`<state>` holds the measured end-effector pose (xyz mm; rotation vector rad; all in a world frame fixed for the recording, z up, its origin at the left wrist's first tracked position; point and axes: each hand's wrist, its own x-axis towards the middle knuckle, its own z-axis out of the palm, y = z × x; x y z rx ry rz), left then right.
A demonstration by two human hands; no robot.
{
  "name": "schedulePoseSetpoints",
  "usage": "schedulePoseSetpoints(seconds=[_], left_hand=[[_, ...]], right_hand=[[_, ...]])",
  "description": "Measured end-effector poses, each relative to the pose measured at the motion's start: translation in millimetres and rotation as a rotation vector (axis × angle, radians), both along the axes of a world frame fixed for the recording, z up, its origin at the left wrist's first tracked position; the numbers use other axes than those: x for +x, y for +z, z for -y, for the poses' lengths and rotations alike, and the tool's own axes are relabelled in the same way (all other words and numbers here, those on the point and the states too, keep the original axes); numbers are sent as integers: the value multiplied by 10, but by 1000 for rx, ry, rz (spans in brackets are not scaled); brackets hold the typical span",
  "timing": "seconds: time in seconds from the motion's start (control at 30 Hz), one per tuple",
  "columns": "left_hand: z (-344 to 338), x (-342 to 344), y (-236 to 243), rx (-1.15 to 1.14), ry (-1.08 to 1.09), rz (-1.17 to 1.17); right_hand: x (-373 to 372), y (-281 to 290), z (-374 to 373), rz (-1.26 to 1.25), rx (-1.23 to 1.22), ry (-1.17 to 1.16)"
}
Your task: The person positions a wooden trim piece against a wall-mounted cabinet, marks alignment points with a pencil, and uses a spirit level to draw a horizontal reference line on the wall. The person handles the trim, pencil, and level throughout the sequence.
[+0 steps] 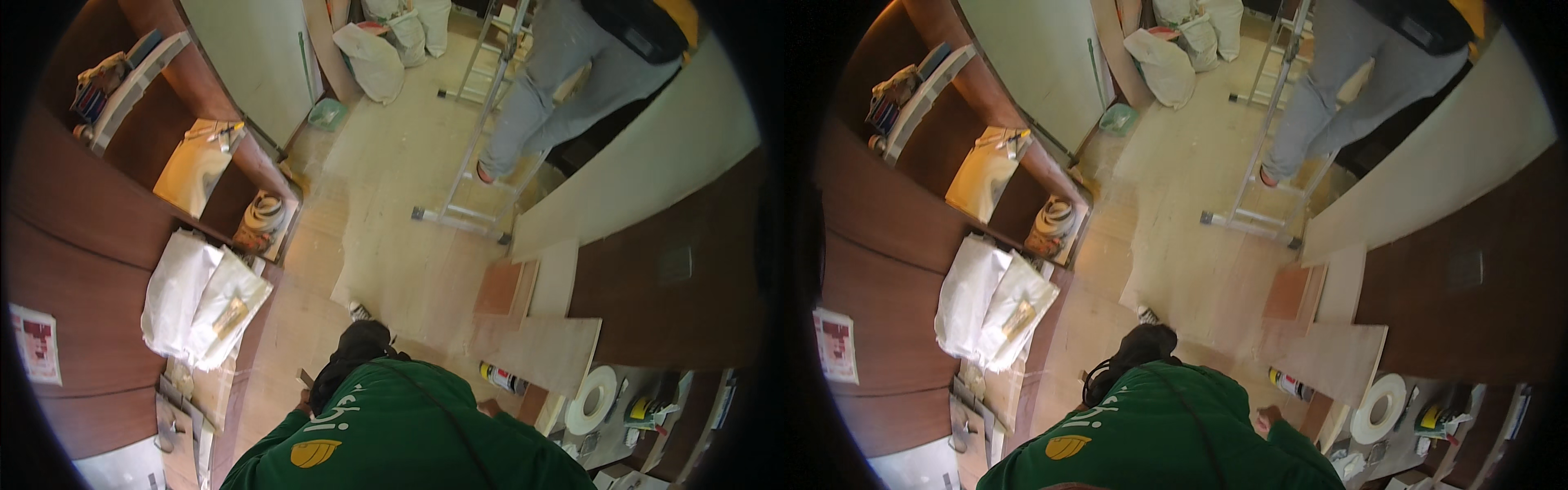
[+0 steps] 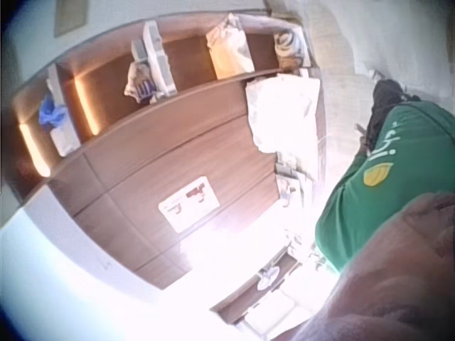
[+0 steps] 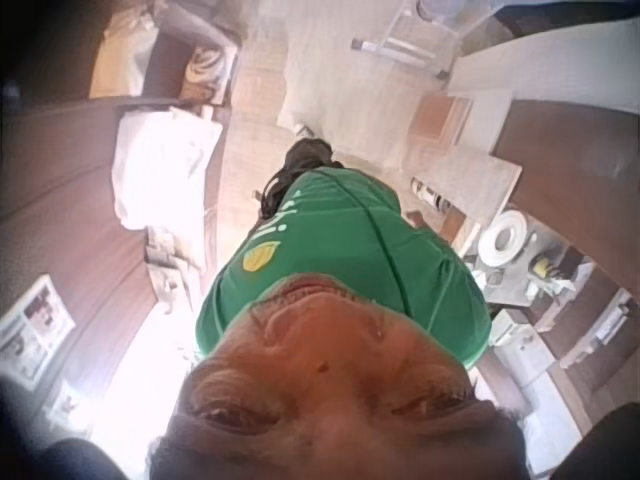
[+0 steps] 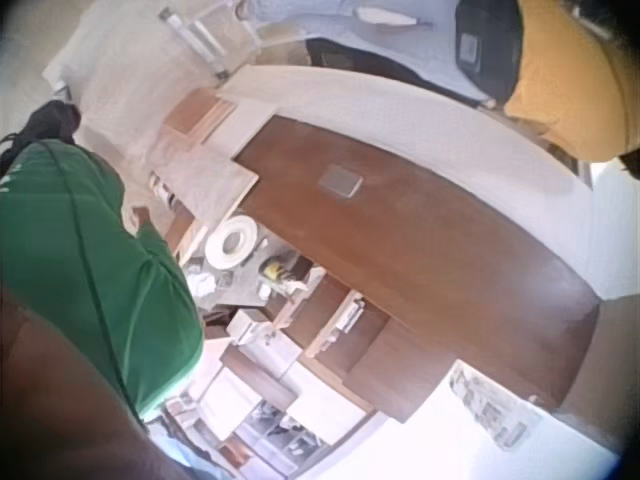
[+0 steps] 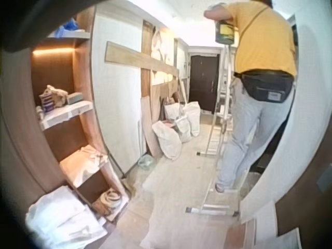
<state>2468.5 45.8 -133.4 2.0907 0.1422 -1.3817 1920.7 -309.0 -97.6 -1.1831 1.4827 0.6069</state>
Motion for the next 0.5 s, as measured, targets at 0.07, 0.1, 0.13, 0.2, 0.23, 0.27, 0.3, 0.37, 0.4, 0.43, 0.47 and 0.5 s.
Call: schedulePoseSetpoints(seconds=[0.07,0.1,0.13,0.2,0.23,0.27,0.3,0.37,0.4,0.43,0.47,0.5], left_hand=[[407,806,-38,16,16,-34],[659,1301,-45,17,4,-10],[956,1708,-64,0,-17,5],[1588,2090,45,-101,-34,74],[1859,2297,60,-124,-31,127],[2155,2519,60,-233,-43,158],[2449,2739,112,-320,-76,182],[3140,3257,279,-480,-172,243],[3482,3444,410,-532,-221,254],[3826,3577,586,-555,-270,270],[4234,3712,978,-602,-335,331],[4559,3789,1343,-618,-392,351]], right_hand=[[368,210,-226,-250,226,-399],[700,289,-220,-144,185,-375],[1035,497,-79,-58,130,-347],[1377,489,514,43,76,-412],[1579,452,749,104,69,-452],[1807,396,1000,176,28,-501],[2126,397,1243,260,-14,-558],[2925,431,1579,328,-68,-566],[3253,478,1749,354,-98,-568],[3529,552,1963,367,-104,-470],[3835,479,2174,425,-132,-377],[4051,461,2357,438,-136,-285]])
